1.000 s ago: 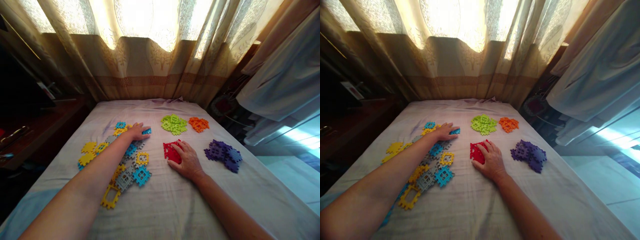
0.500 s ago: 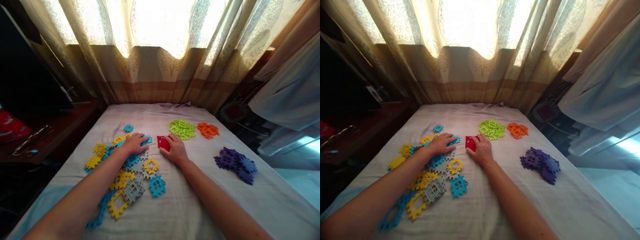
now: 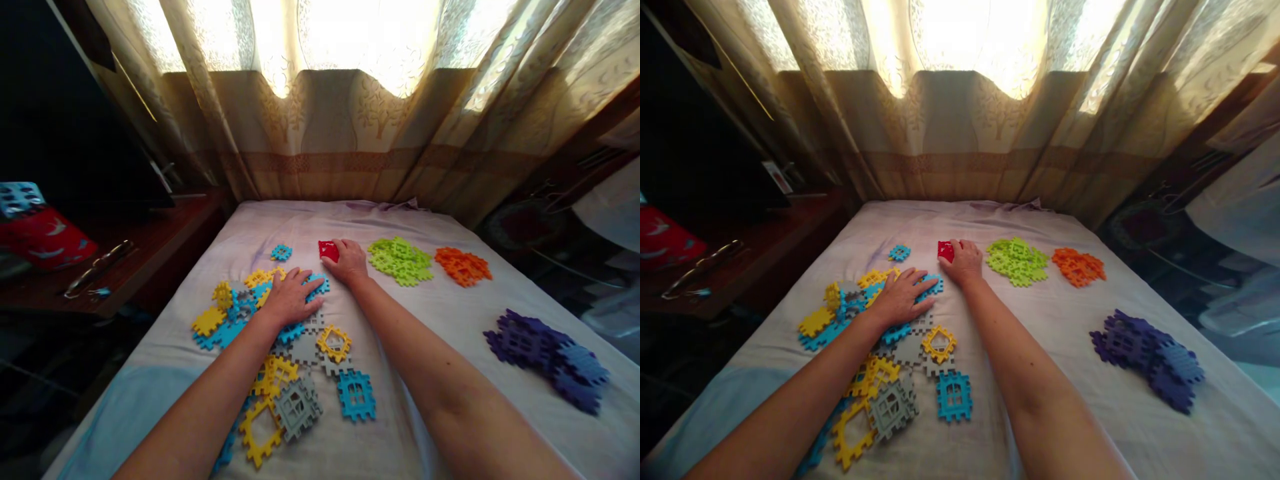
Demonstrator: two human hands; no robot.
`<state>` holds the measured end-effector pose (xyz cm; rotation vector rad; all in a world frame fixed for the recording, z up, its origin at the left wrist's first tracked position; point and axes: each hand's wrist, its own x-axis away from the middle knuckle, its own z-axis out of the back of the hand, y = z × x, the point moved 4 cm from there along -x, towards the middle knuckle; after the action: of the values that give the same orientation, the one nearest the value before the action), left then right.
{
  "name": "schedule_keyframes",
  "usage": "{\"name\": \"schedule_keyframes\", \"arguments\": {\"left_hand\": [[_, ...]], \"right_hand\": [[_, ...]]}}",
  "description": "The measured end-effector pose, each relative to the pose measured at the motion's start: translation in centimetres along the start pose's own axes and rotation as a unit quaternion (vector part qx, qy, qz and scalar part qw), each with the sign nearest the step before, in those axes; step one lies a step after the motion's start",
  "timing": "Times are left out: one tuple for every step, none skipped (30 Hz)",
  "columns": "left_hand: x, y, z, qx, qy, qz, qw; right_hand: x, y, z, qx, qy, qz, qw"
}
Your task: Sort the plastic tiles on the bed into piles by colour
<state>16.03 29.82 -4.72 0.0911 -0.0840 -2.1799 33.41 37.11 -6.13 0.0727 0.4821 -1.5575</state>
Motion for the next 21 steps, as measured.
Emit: {"name": "schedule_keyframes", "arguments": {"left_hand": [[0.0, 0.0, 0.0, 0.003, 0.001, 0.001, 1.0], [0.1, 0.0, 0.0, 0.005, 0.002, 0.002, 1.0], [0.1, 0.0, -0.1, 0.007, 0.002, 0.002, 1.0], [0.1, 0.0, -0.1, 0.008, 0.001, 0.001, 1.0], [0.1, 0.0, -0.1, 0.008, 0.0, 0.002, 1.0], [0.1, 0.0, -0.1, 0.009, -0.001, 0.003, 1.0], [0.1, 0.0, -0.2, 0.01, -0.003, 0.003, 1.0], [0.1, 0.0, -0.2, 0.011, -0.004, 0.003, 1.0], [0.1, 0.1, -0.3, 0.012, -0.003, 0.003, 1.0], [0.0, 0.0, -0.3, 0.013, -0.001, 0.004, 1.0], [0.0, 0.0, -0.3, 0.013, 0.0, 0.004, 1.0], [0.0, 0.0, -0.4, 0.014, 0.002, 0.006, 1.0], [0.0, 0.0, -0.4, 0.014, 0.003, 0.007, 1.0], [0.0, 0.0, -0.4, 0.014, 0.002, 0.008, 1.0], [-0.1, -0.1, -0.4, 0.013, -0.001, 0.008, 1.0], [-0.1, -0.1, -0.4, 0.01, -0.008, 0.008, 1.0], [-0.1, -0.1, -0.4, 0.006, -0.016, 0.008, 1.0], [-0.2, -0.1, -0.3, 0.003, -0.026, 0.009, 1.0], [-0.3, -0.1, -0.2, 0.0, -0.037, 0.011, 0.999], [-0.4, -0.1, -0.1, -0.003, -0.048, 0.013, 0.999], [-0.5, 0.1, 0.1, -0.005, -0.058, 0.013, 0.998]], "right_hand": [[-0.6, 0.0, -0.2, 0.001, 0.002, -0.006, 1.0], [-1.2, 0.0, -0.4, 0.002, 0.004, -0.012, 1.0], [-1.6, 0.0, -0.5, 0.005, 0.005, -0.017, 1.0], [-2.0, 0.1, -0.7, 0.01, 0.006, -0.021, 1.0], [-2.3, 0.1, -0.8, 0.015, 0.006, -0.023, 1.0], [-2.6, 0.2, -1.0, 0.021, 0.006, -0.025, 0.999], [-2.7, 0.2, -1.1, 0.026, 0.007, -0.026, 0.999], [-2.9, 0.3, -1.2, 0.029, 0.013, -0.027, 0.999], [-2.9, 0.4, -1.2, 0.028, 0.024, -0.026, 0.999], [-2.9, 0.4, -1.1, 0.024, 0.039, -0.022, 0.999], [-2.7, 0.5, -0.9, 0.017, 0.055, -0.017, 0.998], [-2.5, 0.5, -0.7, 0.008, 0.069, -0.01, 0.998], [-2.2, 0.5, -0.5, -0.001, 0.079, -0.002, 0.997], [-1.7, 0.5, -0.2, -0.011, 0.084, 0.005, 0.996], [-1.1, 0.5, 0.2, -0.02, 0.085, 0.011, 0.996], [-0.3, 0.4, 0.6, -0.03, 0.083, 0.019, 0.996], [0.7, 0.3, 1.0, -0.041, 0.079, 0.03, 0.996], [1.9, 0.2, 1.5, -0.054, 0.074, 0.044, 0.995], [3.2, 0.0, 2.0, -0.068, 0.066, 0.061, 0.994], [4.6, -0.1, 2.5, -0.083, 0.055, 0.078, 0.992], [6.2, -0.2, 3.0, -0.096, 0.044, 0.094, 0.99]]}}
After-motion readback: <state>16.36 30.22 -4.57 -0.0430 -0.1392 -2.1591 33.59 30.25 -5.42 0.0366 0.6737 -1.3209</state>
